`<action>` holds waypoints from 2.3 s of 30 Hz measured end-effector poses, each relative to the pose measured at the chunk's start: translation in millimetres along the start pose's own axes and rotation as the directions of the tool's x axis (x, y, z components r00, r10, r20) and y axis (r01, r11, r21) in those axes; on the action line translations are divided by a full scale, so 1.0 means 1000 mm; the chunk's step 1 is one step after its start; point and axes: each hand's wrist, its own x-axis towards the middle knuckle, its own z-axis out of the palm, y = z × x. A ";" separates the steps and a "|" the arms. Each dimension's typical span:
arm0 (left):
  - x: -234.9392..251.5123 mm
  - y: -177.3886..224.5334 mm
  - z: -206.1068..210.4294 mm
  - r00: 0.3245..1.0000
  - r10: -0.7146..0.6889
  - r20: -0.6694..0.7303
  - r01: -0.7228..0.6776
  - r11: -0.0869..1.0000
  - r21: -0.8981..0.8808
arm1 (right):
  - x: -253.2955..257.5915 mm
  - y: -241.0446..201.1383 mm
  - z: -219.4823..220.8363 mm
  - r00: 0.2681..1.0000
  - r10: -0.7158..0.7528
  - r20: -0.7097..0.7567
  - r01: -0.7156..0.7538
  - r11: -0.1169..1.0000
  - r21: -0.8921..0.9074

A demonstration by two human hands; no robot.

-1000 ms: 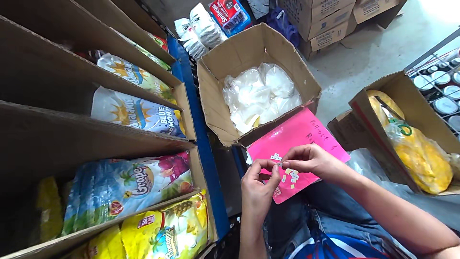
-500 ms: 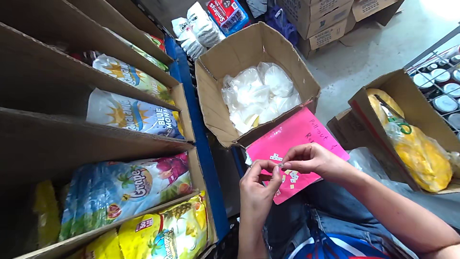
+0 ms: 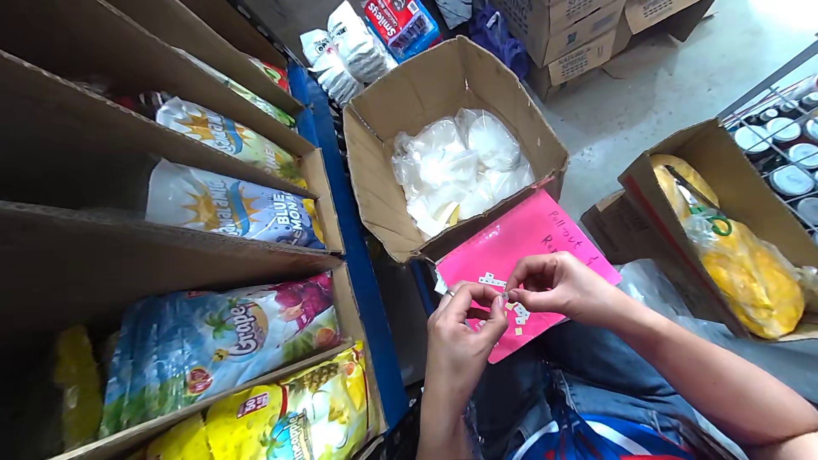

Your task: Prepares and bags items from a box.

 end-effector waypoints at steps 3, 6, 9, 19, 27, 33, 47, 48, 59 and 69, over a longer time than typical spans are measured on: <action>0.000 -0.001 0.002 1.000 0.013 -0.010 -0.013 0.999 0.033 | -0.001 0.002 0.005 0.997 -0.032 -0.063 0.030 0.999 -0.040; -0.001 -0.002 0.002 1.000 0.021 -0.014 -0.020 0.998 0.058 | -0.002 0.006 0.007 0.994 -0.063 -0.091 0.057 0.996 -0.067; -0.001 -0.003 0.002 1.000 0.024 -0.020 -0.022 0.997 0.069 | -0.003 0.007 0.008 0.991 -0.090 -0.097 0.082 0.993 -0.091; 0.001 -0.003 0.007 0.996 0.045 -0.082 -0.034 0.991 0.129 | -0.004 0.009 0.012 0.979 -0.108 -0.173 0.093 0.991 -0.091; -0.002 0.002 0.025 0.937 0.261 -0.234 -0.178 0.929 0.325 | -0.001 0.019 0.026 0.838 -0.384 -0.389 0.307 0.919 -0.247; 0.001 0.003 0.034 0.923 0.255 -0.287 -0.156 0.932 0.326 | -0.002 0.019 0.030 0.744 -0.537 -0.398 0.378 0.829 -0.412; 0.010 -0.004 0.032 0.932 0.253 -0.259 -0.162 0.932 0.325 | -0.001 0.023 0.028 0.706 -0.613 -0.356 0.388 0.754 -0.530; 0.011 -0.006 0.032 0.935 0.253 -0.249 -0.170 0.934 0.313 | -0.001 0.023 0.027 0.709 -0.611 -0.352 0.386 0.754 -0.531; 0.015 -0.016 0.029 0.976 0.060 -0.209 -0.092 0.985 -0.146 | 0.012 0.021 0.021 0.750 -0.552 -0.364 0.383 0.811 -0.442; 0.074 -0.049 -0.015 0.922 -0.272 -0.277 0.160 0.916 -0.368 | 0.128 0.028 -0.061 0.762 -0.607 -0.225 0.195 0.547 -0.814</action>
